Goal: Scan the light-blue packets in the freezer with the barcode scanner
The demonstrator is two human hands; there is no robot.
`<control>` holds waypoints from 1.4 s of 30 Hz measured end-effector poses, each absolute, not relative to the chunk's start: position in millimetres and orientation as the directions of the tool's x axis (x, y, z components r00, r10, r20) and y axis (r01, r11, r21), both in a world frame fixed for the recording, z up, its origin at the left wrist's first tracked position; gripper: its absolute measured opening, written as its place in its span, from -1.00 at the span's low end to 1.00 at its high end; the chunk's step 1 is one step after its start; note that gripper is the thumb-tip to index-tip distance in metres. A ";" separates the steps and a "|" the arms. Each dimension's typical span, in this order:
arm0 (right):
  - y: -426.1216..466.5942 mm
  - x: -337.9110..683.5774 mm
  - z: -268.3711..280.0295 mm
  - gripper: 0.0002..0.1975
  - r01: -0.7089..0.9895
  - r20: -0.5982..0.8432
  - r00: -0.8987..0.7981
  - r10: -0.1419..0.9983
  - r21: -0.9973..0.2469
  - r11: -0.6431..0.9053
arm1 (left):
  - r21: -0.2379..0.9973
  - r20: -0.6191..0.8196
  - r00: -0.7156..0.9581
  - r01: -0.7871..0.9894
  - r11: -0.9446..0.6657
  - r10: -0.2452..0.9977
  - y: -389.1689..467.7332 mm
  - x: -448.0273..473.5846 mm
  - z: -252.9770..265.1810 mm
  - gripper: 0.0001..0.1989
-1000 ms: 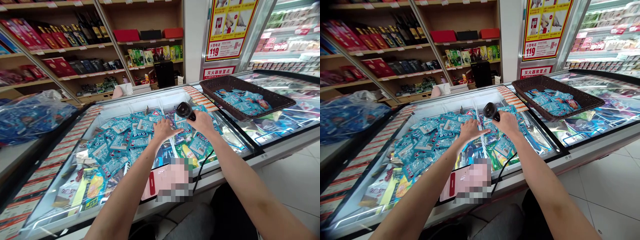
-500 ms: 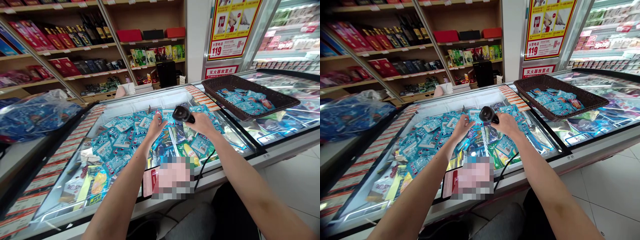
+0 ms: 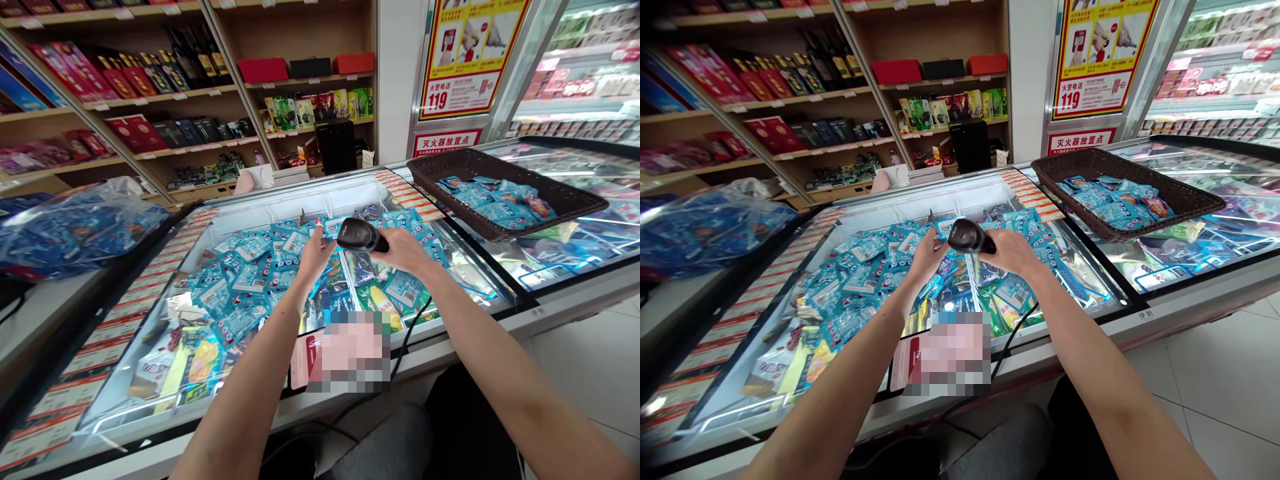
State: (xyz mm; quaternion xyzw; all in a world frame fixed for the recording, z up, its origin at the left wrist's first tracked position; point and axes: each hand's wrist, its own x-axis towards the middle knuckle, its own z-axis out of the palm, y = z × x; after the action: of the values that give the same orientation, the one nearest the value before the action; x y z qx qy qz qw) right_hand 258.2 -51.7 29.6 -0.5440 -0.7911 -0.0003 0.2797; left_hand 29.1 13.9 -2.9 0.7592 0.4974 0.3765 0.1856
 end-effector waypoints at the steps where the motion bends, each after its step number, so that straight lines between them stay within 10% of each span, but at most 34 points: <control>1: -51.7 258.1 29.5 -0.75 0.857 0.445 -0.256 0.858 -0.306 0.414 | 0.655 0.390 0.223 0.615 -0.439 0.894 13.7 29.1 -3.2 -0.75; 29: -48.9 258.7 27.9 -0.75 0.858 0.455 -0.223 0.862 -0.328 0.395 | 0.583 0.427 0.167 0.700 -0.412 0.889 8.0 31.6 0.1 -0.80; 35: -45.4 259.1 24.2 -0.76 0.866 0.478 -0.226 0.849 -0.300 0.400 | 0.428 0.531 0.012 0.859 -0.281 0.847 4.4 20.2 11.4 -0.82; 42: -46.2 258.3 24.5 -0.74 0.881 0.455 -0.219 0.863 -0.287 0.375 | 0.161 0.592 -0.001 0.980 -0.116 0.806 -19.0 3.0 17.7 -0.34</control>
State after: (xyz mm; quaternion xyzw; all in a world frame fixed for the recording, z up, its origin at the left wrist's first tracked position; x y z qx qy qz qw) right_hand 258.3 -46.2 24.5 -0.5587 -0.7807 -0.0165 0.2796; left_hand 3.0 -19.0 17.7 0.6900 0.6471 0.2864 -0.1522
